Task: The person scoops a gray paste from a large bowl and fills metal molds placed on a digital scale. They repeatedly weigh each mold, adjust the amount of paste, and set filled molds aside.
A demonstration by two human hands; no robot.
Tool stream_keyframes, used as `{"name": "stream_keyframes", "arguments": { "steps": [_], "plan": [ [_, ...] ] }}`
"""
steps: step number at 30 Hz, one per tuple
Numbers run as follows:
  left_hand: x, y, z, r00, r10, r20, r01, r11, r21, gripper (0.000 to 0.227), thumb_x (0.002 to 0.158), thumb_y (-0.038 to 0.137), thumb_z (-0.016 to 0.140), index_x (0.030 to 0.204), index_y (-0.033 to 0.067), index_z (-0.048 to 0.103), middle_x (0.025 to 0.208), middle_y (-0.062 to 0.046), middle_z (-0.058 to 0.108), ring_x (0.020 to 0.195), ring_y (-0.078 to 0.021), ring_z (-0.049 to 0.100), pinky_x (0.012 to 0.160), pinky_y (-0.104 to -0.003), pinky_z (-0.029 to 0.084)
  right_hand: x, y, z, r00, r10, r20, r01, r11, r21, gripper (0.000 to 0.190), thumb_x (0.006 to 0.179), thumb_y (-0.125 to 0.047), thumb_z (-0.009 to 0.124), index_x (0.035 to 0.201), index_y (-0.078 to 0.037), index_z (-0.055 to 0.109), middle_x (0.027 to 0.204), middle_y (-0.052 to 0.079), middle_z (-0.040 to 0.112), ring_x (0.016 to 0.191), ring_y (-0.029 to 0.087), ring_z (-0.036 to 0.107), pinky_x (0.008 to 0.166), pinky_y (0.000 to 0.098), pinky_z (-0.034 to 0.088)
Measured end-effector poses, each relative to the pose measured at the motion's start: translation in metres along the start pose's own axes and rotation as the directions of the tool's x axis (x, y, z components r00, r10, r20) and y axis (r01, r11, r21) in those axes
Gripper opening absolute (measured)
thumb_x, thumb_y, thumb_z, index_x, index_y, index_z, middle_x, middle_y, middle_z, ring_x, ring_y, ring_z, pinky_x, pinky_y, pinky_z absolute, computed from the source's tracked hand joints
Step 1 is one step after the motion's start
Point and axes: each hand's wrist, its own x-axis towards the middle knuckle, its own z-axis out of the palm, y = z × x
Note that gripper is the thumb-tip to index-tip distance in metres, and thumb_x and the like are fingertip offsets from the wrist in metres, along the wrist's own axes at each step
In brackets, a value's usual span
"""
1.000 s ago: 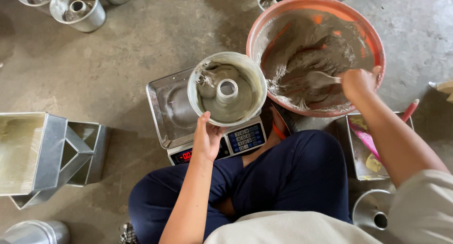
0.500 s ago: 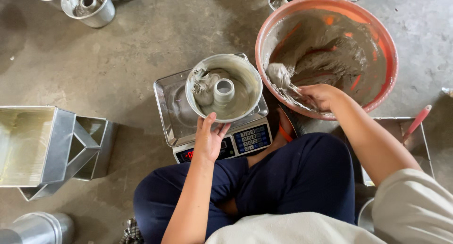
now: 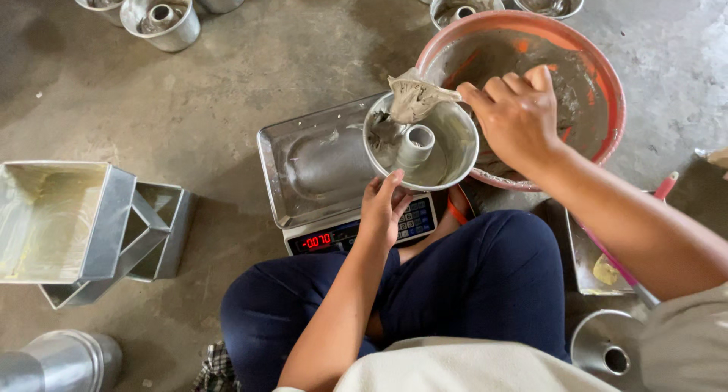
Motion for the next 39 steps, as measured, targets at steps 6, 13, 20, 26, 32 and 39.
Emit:
{"name": "stream_keyframes", "arguments": {
  "steps": [6,13,20,26,32,39],
  "plan": [
    [-0.012,0.008,-0.003,1.000,0.020,0.007,-0.020,1.000,-0.019,0.053,0.085,0.027,0.079,0.124,-0.0001,0.057,0.110,-0.008,0.064,0.098,-0.0209,0.066,0.096,-0.039,0.058,-0.005,0.027,-0.001,0.989,-0.135,-0.056,0.131,0.988,-0.080,0.026,0.106,-0.014,0.063,0.123,-0.027,0.078,0.087,-0.009,0.062,0.085,0.010,0.058,0.090,0.0357,0.034],
    [-0.018,0.013,-0.001,0.999,-0.019,-0.038,0.019,1.000,-0.002,0.080,0.080,0.026,0.082,0.143,0.0001,0.040,0.122,-0.014,0.059,0.106,-0.0266,0.064,0.099,-0.041,0.058,-0.035,-0.002,0.026,0.996,0.053,0.067,-0.062,0.989,0.136,0.028,0.098,-0.011,0.065,0.116,-0.028,0.079,0.085,-0.003,0.066,0.088,0.015,0.063,0.092,0.0419,0.038],
    [-0.004,0.004,-0.003,0.998,-0.067,-0.017,0.066,0.997,-0.034,0.083,0.078,0.024,0.079,0.146,0.0105,0.034,0.130,-0.013,0.057,0.115,-0.0335,0.060,0.104,-0.047,0.054,-0.089,0.061,0.085,0.514,0.667,0.539,-0.676,-0.072,0.733,0.022,0.112,-0.011,0.069,0.132,-0.014,0.077,0.098,0.001,0.074,0.077,0.004,0.061,0.065,0.0202,0.047],
    [0.000,0.010,-0.031,0.997,0.004,0.072,0.008,0.987,-0.161,0.060,0.086,0.026,0.072,0.140,0.0126,0.049,0.135,-0.009,0.058,0.119,-0.0320,0.059,0.106,-0.046,0.051,-0.179,0.087,0.149,0.235,0.131,0.963,-0.449,0.894,-0.012,0.030,0.095,-0.032,0.063,0.121,-0.029,0.079,0.113,0.005,0.075,0.109,0.023,0.064,0.112,0.0671,0.027],
    [-0.002,0.031,-0.059,0.998,0.063,0.032,-0.059,0.991,-0.117,0.050,0.088,0.028,0.072,0.133,0.0149,0.055,0.132,-0.003,0.060,0.117,-0.0257,0.059,0.102,-0.043,0.051,-0.237,0.160,0.266,0.314,0.684,0.658,-0.622,0.672,-0.402,0.034,0.096,-0.020,0.061,0.122,-0.032,0.078,0.117,0.012,0.075,0.114,0.033,0.066,0.114,0.0713,0.019],
    [-0.002,0.035,-0.078,0.996,0.081,-0.030,-0.083,0.993,-0.080,0.043,0.092,0.033,0.074,0.125,0.0121,0.057,0.123,-0.004,0.061,0.113,-0.0193,0.056,0.096,-0.039,0.046,-0.215,0.112,0.331,0.425,0.190,0.885,-0.496,0.867,0.051,0.032,0.099,-0.016,0.061,0.120,-0.033,0.078,0.116,0.013,0.076,0.115,0.034,0.068,0.118,0.0717,0.016]
  ]
}}
